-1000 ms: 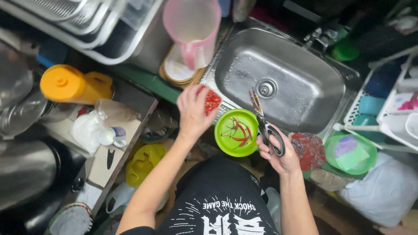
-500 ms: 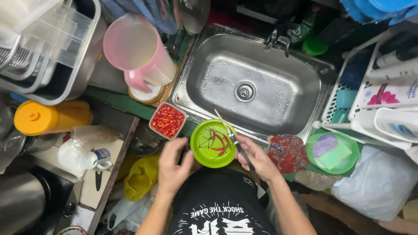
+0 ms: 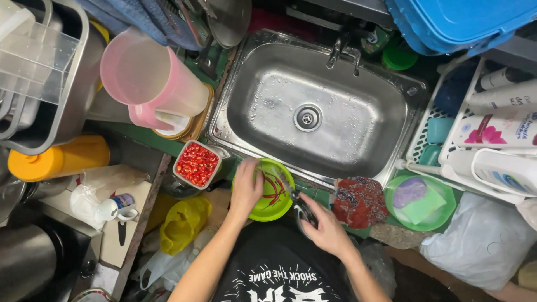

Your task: Using kitchen scissors to cut red chilies into small pieces over a bowl in a kitchen setting.

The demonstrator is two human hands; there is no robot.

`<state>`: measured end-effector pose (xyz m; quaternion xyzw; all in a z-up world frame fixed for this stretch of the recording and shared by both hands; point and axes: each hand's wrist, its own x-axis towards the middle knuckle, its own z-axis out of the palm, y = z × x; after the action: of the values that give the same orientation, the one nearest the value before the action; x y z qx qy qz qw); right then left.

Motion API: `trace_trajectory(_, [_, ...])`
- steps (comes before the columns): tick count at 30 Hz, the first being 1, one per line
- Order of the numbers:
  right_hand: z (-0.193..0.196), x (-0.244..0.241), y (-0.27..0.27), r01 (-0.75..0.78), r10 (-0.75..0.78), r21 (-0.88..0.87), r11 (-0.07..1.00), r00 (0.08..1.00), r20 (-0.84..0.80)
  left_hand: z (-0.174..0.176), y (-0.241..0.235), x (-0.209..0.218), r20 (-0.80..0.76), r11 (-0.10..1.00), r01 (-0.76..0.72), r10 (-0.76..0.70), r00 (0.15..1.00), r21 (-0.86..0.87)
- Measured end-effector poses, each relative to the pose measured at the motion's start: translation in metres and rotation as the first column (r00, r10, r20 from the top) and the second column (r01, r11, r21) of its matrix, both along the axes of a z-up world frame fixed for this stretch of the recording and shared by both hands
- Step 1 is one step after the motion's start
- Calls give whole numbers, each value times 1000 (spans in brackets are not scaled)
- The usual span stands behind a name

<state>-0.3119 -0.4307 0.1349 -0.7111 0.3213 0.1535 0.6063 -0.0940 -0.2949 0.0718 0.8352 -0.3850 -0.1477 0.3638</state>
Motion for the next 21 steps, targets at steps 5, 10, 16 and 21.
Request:
trace_trajectory(5, [1, -14, -13, 179, -181, 26, 983, 973, 139, -38, -77, 63, -17, 921, -361, 367, 930, 143])
trace_trajectory(10, [-4, -35, -18, 286, -277, -11, 958, 936, 216, -141, -81, 136, 162, 717, -635, 617, 770, 289])
trace_trajectory(16, [-19, -63, -9, 493, -483, 28, 870, 838, 254, -190, -60, 158, 549, 508, -721, 470, 691, 472])
trace_trajectory(21, [-19, -69, -5, 520, -524, 107, 847, 785, 331, -168, -58, 157, 577, 446, -694, 388, 719, 565])
